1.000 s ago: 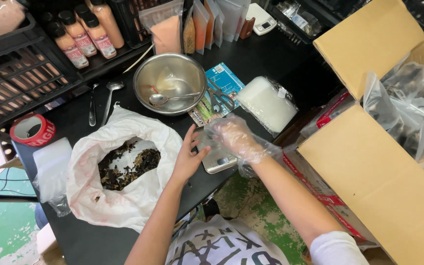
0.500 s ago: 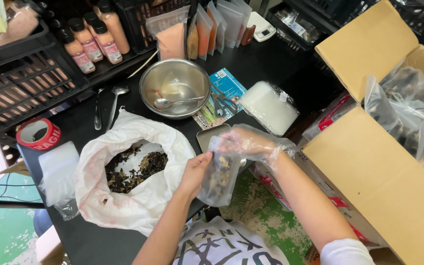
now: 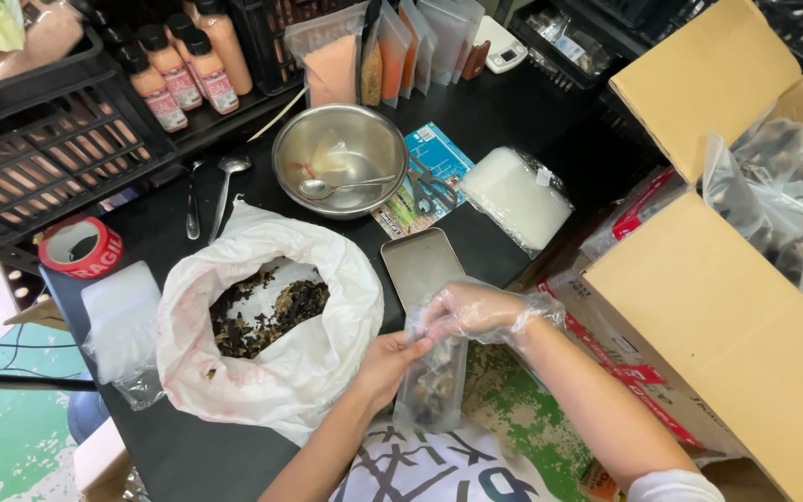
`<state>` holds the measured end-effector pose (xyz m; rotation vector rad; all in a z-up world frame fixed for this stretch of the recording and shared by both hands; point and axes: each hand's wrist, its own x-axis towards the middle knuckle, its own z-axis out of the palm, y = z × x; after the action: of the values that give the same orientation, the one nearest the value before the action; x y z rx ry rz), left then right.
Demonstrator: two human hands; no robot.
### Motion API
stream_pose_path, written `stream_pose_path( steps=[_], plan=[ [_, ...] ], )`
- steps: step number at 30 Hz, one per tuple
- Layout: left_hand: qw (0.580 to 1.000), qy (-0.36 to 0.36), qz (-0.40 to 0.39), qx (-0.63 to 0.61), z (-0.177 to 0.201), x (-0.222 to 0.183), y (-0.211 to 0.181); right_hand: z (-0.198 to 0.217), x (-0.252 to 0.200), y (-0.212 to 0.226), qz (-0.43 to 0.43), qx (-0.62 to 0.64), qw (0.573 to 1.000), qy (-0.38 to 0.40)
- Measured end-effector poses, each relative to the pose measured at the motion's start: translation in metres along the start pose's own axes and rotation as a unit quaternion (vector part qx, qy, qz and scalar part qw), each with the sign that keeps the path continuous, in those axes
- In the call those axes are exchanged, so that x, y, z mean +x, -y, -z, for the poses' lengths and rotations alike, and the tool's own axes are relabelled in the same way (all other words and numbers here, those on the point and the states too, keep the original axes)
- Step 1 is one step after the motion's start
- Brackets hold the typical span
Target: A person is bagging dried food material from a large sack into smaller plastic bags and then packing those bags into a cardboard box.
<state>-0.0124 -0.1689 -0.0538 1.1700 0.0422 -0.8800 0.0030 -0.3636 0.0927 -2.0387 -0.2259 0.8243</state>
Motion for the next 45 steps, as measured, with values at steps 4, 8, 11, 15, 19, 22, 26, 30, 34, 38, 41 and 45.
stream_pose_path(
  steps=[4, 8, 11, 15, 19, 22, 26, 30, 34, 38, 41, 45],
  plan=[
    [0.999, -0.006, 0.018, -0.039, 0.008, 0.007, -0.001, -0.008, -0.011, 0.017, -0.008, 0.043, 0.997, -0.057],
    [0.998, -0.011, 0.007, -0.065, 0.008, -0.001, -0.006, -0.013, -0.016, 0.015, -0.002, -0.036, 0.998, -0.046],
    [0.998, -0.025, -0.002, -0.057, 0.009, -0.009, -0.013, -0.011, -0.023, 0.031, -0.035, -0.164, 0.983, -0.080],
    [1.000, -0.004, -0.024, 0.014, -0.006, -0.034, -0.031, -0.013, -0.025, 0.022, -0.071, -0.061, 0.995, -0.046],
    [0.999, 0.019, -0.032, 0.027, -0.012, -0.041, -0.033, -0.011, -0.024, 0.037, -0.048, -0.012, 0.999, -0.016],
    [0.999, 0.004, -0.040, 0.021, -0.011, -0.036, -0.025, -0.009, -0.022, 0.040, -0.042, -0.008, 0.999, -0.032],
    [0.999, 0.003, -0.048, 0.023, -0.012, -0.040, -0.025, -0.008, -0.027, 0.050, -0.069, -0.041, 0.996, -0.028],
    [0.998, 0.006, -0.046, 0.037, -0.014, -0.042, -0.023, -0.005, -0.018, 0.035, -0.061, 0.010, 0.994, 0.086],
    [0.998, -0.004, -0.044, 0.046, -0.016, -0.039, -0.024, -0.013, -0.013, 0.024, -0.145, 0.095, 0.984, 0.047],
    [0.997, -0.018, -0.047, 0.051, -0.014, -0.026, -0.018, -0.003, -0.023, 0.037, -0.047, 0.018, 0.999, 0.010],
    [0.997, -0.040, -0.052, 0.030, -0.019, -0.033, -0.029, 0.003, -0.032, 0.062, -0.047, -0.135, 0.990, -0.021],
    [0.996, -0.047, -0.053, 0.049, -0.014, -0.031, -0.020, -0.002, -0.024, 0.044, -0.071, -0.148, 0.986, 0.023]
  ],
)
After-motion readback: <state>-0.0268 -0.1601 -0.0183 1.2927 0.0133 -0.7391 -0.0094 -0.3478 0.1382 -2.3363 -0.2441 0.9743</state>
